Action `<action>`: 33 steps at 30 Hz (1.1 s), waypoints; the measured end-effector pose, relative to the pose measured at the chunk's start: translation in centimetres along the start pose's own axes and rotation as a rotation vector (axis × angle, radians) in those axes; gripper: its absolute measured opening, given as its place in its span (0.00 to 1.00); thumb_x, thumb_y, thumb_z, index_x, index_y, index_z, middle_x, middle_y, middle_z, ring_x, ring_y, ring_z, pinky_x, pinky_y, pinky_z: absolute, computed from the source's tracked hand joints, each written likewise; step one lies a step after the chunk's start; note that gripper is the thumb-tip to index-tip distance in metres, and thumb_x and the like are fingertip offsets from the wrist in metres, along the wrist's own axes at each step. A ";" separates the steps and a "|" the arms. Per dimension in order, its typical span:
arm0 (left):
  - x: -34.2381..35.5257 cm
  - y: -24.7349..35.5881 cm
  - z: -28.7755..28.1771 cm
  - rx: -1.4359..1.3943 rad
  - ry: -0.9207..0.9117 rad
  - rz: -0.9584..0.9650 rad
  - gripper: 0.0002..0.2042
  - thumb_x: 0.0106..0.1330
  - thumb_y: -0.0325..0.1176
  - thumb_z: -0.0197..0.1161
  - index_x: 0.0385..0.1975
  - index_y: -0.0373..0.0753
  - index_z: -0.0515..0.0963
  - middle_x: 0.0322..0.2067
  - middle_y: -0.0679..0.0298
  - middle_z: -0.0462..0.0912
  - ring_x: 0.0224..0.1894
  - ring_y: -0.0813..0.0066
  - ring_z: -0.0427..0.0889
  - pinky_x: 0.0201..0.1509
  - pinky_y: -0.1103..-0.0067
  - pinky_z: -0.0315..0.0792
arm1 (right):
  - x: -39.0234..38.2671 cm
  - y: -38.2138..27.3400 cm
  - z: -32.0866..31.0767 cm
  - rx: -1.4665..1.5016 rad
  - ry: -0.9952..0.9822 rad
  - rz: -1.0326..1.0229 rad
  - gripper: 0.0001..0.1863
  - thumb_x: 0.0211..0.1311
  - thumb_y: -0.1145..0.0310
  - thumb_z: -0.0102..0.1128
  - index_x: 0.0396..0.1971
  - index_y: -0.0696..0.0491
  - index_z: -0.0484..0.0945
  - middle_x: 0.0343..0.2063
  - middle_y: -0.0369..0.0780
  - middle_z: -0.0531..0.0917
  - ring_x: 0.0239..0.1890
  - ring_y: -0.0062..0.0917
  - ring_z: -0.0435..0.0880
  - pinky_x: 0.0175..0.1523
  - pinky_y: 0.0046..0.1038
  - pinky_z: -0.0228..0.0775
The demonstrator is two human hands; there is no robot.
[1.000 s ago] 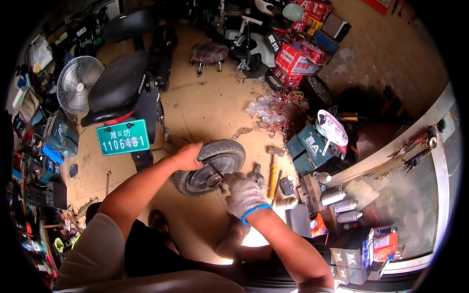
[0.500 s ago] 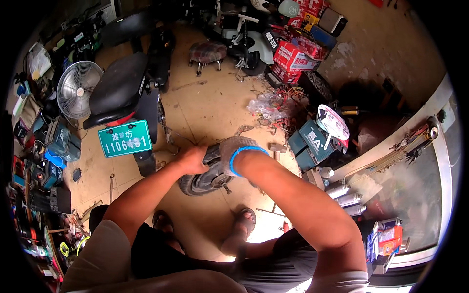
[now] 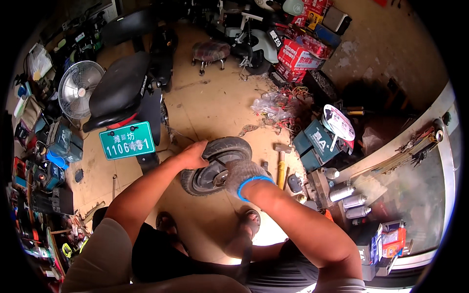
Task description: The person pries a tire off a wheel rim using a screwdriver, removes the tire from the wheel hub, pulls the inner tube out of the tire, and handles the inner tube by hand.
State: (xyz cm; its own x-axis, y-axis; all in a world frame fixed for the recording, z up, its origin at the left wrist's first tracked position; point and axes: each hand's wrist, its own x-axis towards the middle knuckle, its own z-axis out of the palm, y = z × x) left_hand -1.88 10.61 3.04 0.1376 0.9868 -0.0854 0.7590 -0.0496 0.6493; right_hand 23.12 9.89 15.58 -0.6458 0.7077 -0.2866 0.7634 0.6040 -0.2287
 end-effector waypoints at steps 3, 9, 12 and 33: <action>-0.4 0.4 0.2 0.009 0.084 -0.004 0.33 0.55 0.35 0.78 0.59 0.27 0.74 0.56 0.39 0.82 0.63 0.42 0.81 0.65 0.63 0.77 | -1.4 0.5 1.1 0.063 0.016 0.035 0.16 0.67 0.64 0.58 0.52 0.51 0.83 0.39 0.55 0.89 0.45 0.55 0.88 0.51 0.52 0.79; 0.3 1.7 0.2 0.025 0.008 -0.064 0.42 0.54 0.37 0.76 0.69 0.25 0.68 0.62 0.37 0.79 0.66 0.42 0.78 0.69 0.65 0.75 | -5.4 2.1 3.3 0.133 0.129 0.076 0.23 0.69 0.62 0.62 0.63 0.49 0.79 0.37 0.56 0.89 0.44 0.52 0.90 0.50 0.51 0.80; 1.0 2.4 0.7 0.074 -0.014 -0.037 0.41 0.53 0.37 0.76 0.68 0.26 0.69 0.60 0.37 0.80 0.65 0.42 0.79 0.68 0.64 0.75 | -6.6 2.0 3.6 0.220 0.108 0.141 0.24 0.69 0.62 0.62 0.64 0.49 0.78 0.40 0.54 0.90 0.46 0.51 0.90 0.50 0.50 0.81; 2.2 -1.4 -0.1 -0.070 -0.094 -0.093 0.52 0.51 0.41 0.80 0.75 0.24 0.62 0.67 0.37 0.76 0.71 0.46 0.75 0.74 0.68 0.71 | -4.1 3.9 14.8 0.318 0.336 0.158 0.22 0.73 0.56 0.62 0.61 0.48 0.77 0.36 0.50 0.89 0.40 0.51 0.89 0.47 0.50 0.81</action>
State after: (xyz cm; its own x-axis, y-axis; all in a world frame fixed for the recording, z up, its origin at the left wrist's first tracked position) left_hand -2.70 12.83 2.01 0.1307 0.9677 -0.2158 0.7257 0.0550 0.6858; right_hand 28.92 3.97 2.09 -0.4493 0.8926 -0.0367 0.7843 0.3745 -0.4946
